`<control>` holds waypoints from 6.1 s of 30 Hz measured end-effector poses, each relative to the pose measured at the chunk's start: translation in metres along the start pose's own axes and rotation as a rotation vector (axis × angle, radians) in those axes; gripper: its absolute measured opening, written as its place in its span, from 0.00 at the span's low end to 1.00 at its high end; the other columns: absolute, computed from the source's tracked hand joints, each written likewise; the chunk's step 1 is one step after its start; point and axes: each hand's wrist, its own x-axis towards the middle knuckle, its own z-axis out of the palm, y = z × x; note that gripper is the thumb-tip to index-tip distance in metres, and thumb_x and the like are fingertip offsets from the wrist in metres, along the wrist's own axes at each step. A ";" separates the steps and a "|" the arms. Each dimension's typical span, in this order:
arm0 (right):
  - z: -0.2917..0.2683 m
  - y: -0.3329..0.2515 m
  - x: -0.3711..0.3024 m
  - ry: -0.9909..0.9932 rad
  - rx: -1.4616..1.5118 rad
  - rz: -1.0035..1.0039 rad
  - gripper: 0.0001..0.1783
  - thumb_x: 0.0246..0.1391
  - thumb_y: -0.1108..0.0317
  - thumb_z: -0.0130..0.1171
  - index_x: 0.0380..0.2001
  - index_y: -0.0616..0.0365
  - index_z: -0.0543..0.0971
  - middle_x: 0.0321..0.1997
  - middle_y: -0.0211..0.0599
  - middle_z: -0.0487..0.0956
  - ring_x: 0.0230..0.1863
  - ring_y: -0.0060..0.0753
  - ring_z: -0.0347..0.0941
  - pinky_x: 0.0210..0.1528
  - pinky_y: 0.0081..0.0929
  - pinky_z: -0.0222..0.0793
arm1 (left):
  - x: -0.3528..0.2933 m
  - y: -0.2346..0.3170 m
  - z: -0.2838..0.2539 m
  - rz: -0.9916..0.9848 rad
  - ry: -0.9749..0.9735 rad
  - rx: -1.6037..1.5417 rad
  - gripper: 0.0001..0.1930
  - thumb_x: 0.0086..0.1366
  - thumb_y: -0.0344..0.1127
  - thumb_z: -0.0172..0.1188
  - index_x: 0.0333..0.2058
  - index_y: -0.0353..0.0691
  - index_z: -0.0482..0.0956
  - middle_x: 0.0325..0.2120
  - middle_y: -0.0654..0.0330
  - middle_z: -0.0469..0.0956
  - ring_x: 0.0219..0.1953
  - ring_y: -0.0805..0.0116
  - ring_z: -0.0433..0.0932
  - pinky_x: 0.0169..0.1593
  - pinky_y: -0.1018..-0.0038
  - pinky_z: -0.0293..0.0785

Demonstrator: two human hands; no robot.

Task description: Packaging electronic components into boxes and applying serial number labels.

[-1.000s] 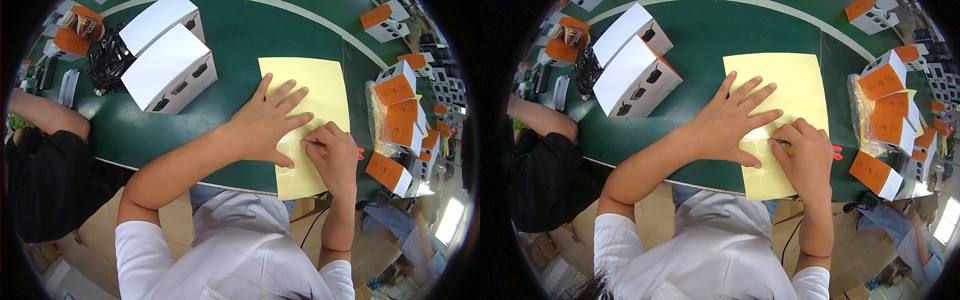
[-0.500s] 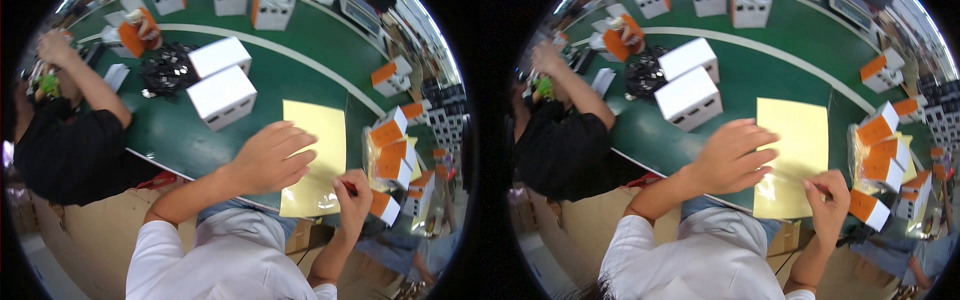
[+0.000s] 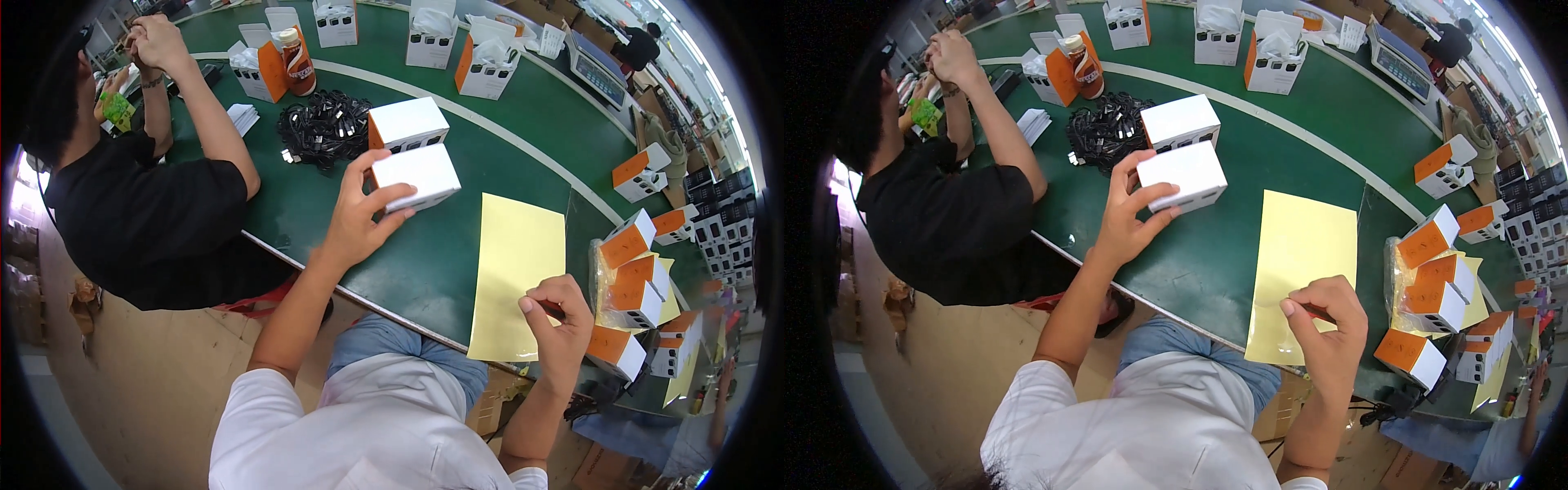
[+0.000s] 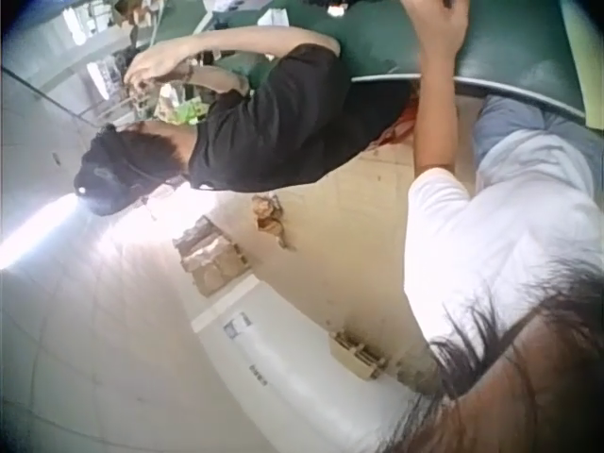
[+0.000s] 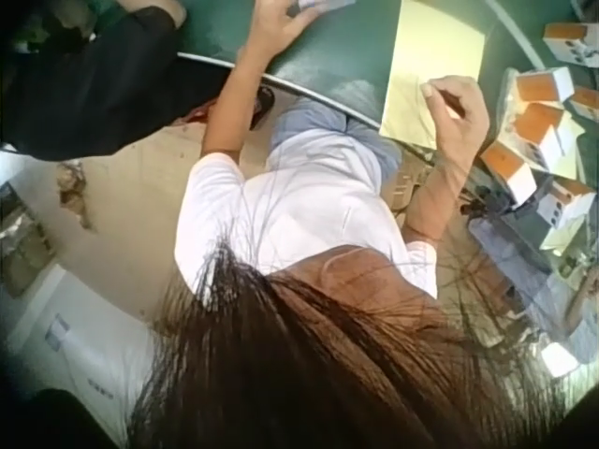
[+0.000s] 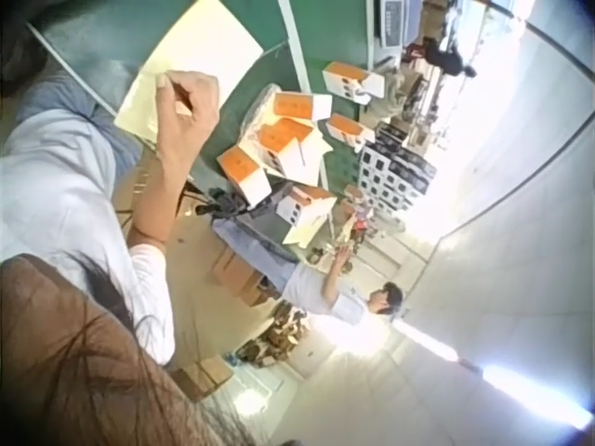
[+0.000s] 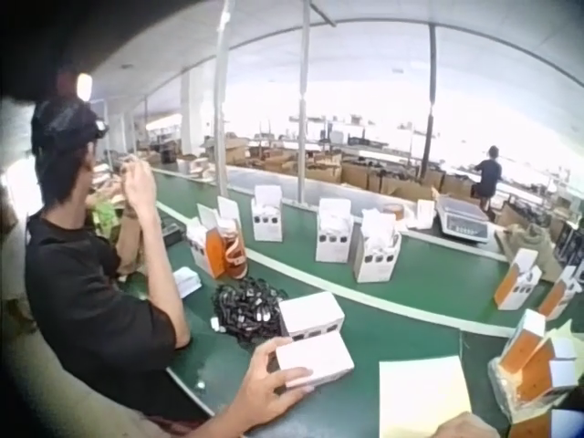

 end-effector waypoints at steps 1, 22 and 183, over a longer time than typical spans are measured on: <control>0.004 -0.003 0.002 -0.006 -0.002 -0.010 0.06 0.49 0.80 0.70 0.31 0.63 0.83 0.34 0.34 0.78 0.35 0.24 0.76 0.38 0.19 0.73 | -0.002 0.005 0.000 0.001 -0.005 -0.032 0.19 0.54 0.27 0.74 0.46 0.44 0.85 0.64 0.48 0.61 0.60 0.50 0.73 0.61 0.60 0.72; 0.044 -0.037 0.024 -0.060 -0.366 -0.240 0.04 0.49 0.73 0.69 0.30 0.56 0.84 0.31 0.33 0.79 0.31 0.31 0.75 0.37 0.29 0.66 | -0.018 0.103 -0.016 -0.201 -0.209 -0.345 0.19 0.53 0.31 0.74 0.46 0.41 0.85 0.52 0.53 0.83 0.54 0.55 0.79 0.58 0.64 0.73; -0.041 0.022 -0.100 0.554 0.534 0.252 0.10 0.56 0.81 0.55 0.39 0.56 0.69 0.39 0.30 0.67 0.36 0.18 0.62 0.36 0.16 0.60 | 0.097 0.146 0.166 0.536 -0.292 -0.040 0.25 0.56 0.51 0.72 0.49 0.48 0.81 0.64 0.51 0.68 0.67 0.45 0.63 0.69 0.43 0.54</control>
